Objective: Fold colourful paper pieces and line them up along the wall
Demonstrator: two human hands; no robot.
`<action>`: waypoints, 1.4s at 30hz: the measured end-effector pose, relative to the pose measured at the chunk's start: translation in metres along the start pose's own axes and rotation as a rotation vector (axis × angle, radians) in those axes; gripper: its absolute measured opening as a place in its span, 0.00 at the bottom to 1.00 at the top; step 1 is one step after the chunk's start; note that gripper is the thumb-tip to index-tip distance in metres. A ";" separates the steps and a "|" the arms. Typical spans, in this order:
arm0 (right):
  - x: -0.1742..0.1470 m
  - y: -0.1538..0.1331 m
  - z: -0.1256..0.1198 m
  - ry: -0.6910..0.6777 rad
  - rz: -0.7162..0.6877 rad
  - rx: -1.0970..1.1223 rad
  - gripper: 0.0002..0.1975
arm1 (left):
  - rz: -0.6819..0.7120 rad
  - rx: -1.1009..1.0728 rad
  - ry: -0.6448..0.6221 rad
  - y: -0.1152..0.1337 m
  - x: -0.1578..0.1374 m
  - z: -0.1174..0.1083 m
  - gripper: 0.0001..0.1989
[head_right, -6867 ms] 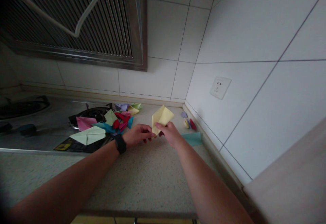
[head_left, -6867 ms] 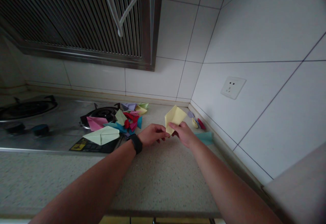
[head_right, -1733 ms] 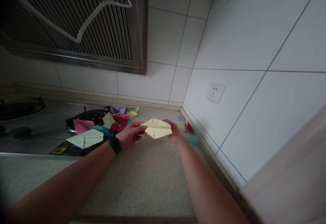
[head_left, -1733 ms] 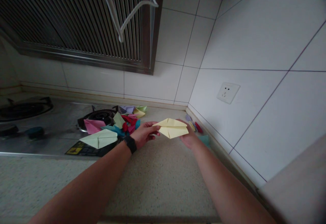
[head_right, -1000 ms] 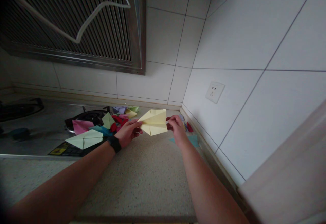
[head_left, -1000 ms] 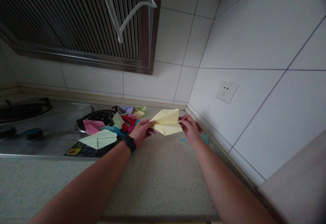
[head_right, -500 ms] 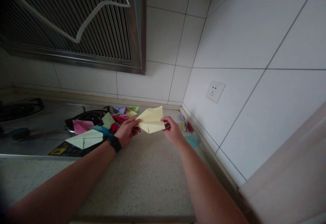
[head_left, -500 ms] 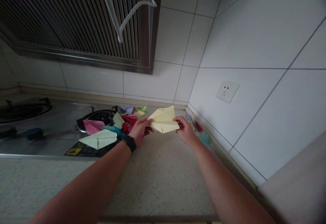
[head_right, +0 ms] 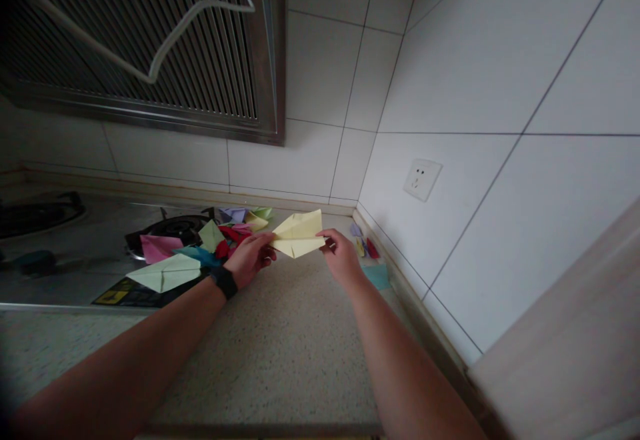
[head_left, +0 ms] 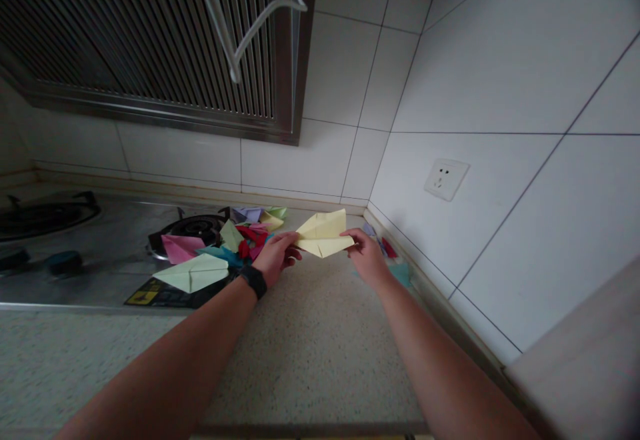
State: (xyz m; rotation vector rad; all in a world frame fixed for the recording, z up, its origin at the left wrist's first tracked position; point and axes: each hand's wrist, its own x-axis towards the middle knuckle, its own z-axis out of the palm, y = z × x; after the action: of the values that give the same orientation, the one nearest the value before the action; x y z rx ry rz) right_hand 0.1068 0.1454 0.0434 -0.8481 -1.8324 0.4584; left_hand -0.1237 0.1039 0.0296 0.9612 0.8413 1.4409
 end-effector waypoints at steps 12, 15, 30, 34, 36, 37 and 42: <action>0.006 0.002 0.000 0.114 0.116 0.162 0.11 | 0.151 0.217 0.097 0.003 0.001 0.001 0.21; 0.008 0.003 -0.001 0.141 0.134 0.203 0.11 | 0.177 0.234 0.087 0.002 0.002 0.000 0.19; 0.004 0.008 -0.001 0.150 0.385 0.805 0.10 | 0.150 0.390 -0.042 -0.007 0.005 -0.003 0.11; 0.001 0.012 0.000 0.007 0.398 0.741 0.13 | 0.139 0.425 -0.066 -0.012 0.009 -0.005 0.11; 0.000 0.012 0.000 -0.013 0.386 0.744 0.14 | 0.144 0.457 -0.074 -0.015 0.010 -0.006 0.12; 0.000 0.012 0.000 -0.008 0.382 0.757 0.14 | 0.147 0.474 -0.077 -0.016 0.011 -0.006 0.12; 0.000 0.006 -0.001 -0.020 0.386 0.822 0.11 | 0.133 0.523 -0.094 -0.015 0.009 -0.005 0.12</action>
State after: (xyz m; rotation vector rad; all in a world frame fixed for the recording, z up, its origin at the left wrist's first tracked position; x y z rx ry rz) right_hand 0.1102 0.1497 0.0399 -0.5996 -1.2935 1.3504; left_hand -0.1217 0.1140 0.0147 1.4889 1.1286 1.2958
